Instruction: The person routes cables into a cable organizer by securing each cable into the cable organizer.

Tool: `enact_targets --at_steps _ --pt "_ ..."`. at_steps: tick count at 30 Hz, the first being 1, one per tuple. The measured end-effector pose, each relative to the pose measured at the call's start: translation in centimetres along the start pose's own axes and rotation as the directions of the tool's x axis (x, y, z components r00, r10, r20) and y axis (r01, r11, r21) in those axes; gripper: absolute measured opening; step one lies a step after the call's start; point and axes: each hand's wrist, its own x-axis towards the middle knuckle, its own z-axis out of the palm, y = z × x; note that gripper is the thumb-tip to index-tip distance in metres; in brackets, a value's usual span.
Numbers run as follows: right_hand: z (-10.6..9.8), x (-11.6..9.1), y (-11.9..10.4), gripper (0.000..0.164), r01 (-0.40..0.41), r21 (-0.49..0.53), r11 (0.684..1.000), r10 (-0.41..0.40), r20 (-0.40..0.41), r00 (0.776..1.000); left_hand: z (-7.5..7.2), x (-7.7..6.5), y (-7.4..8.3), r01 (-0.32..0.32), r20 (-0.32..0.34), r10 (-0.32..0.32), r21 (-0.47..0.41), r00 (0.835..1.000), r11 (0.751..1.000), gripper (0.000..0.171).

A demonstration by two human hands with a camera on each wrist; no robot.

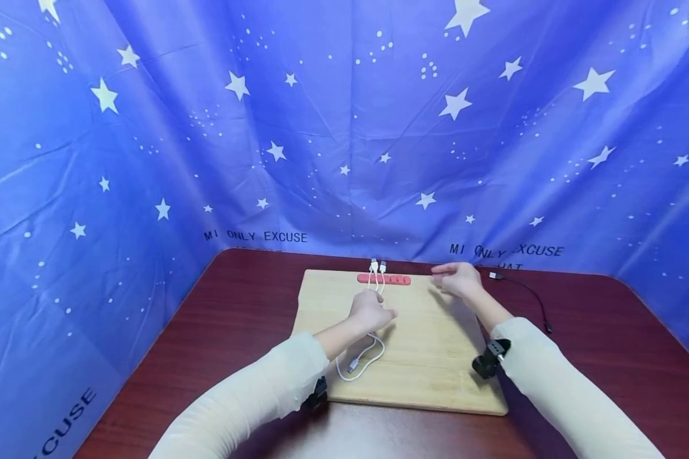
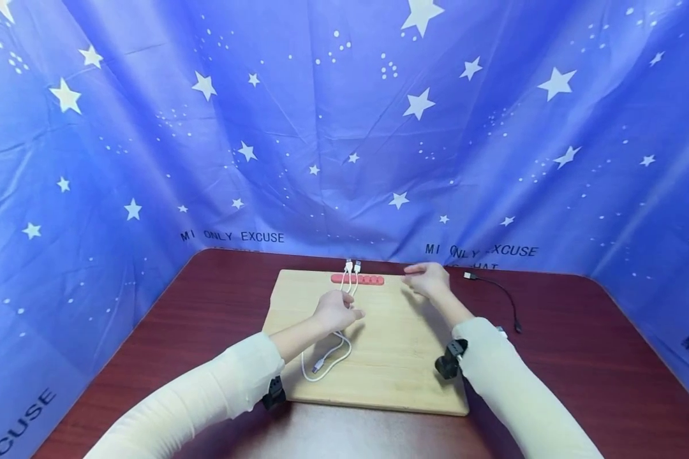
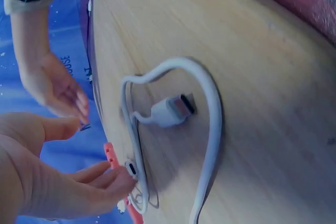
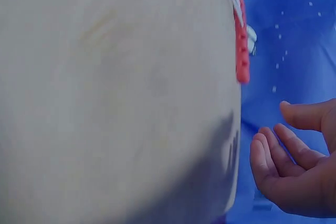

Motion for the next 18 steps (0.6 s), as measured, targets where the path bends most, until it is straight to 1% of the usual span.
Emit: enact_targets --at_steps 4,5,7,9,13,15,18 --pt "-1.6 -1.0 2.5 0.040 0.011 -0.029 1.000 -0.011 -0.005 1.000 0.5 0.1 -0.4 -0.021 0.022 0.023 -0.052 1.000 0.998 0.045" --pt "-2.0 -1.2 3.0 0.041 0.010 -0.032 0.999 -0.011 -0.008 1.000 0.4 -0.1 -0.2 -0.016 0.029 0.018 -0.065 0.999 0.998 0.045" --pt "-2.6 -1.5 3.9 0.042 0.009 -0.046 0.999 -0.009 -0.015 1.000 0.5 0.0 -0.4 -0.033 0.020 0.034 -0.065 0.999 0.997 0.045" --pt "-3.1 -1.9 4.6 0.042 -0.011 -0.041 0.999 0.010 -0.034 0.999 0.7 0.1 -0.4 -0.054 0.017 0.055 -0.064 0.998 0.996 0.047" --pt "-4.1 -2.8 5.7 0.044 -0.027 -0.054 0.998 0.025 -0.027 0.999 1.0 -0.1 -0.2 -0.098 0.033 0.100 -0.061 0.994 0.993 0.053" --pt "-4.6 -3.3 6.3 0.046 -0.033 -0.057 0.998 0.032 -0.012 0.999 1.3 -0.3 0.0 -0.101 0.050 0.105 -0.076 0.993 0.992 0.055" --pt "-5.3 -4.2 7.1 0.049 -0.016 -0.074 0.997 0.017 0.010 1.000 1.8 -0.4 0.2 -0.099 0.065 0.105 -0.093 0.992 0.991 0.055"
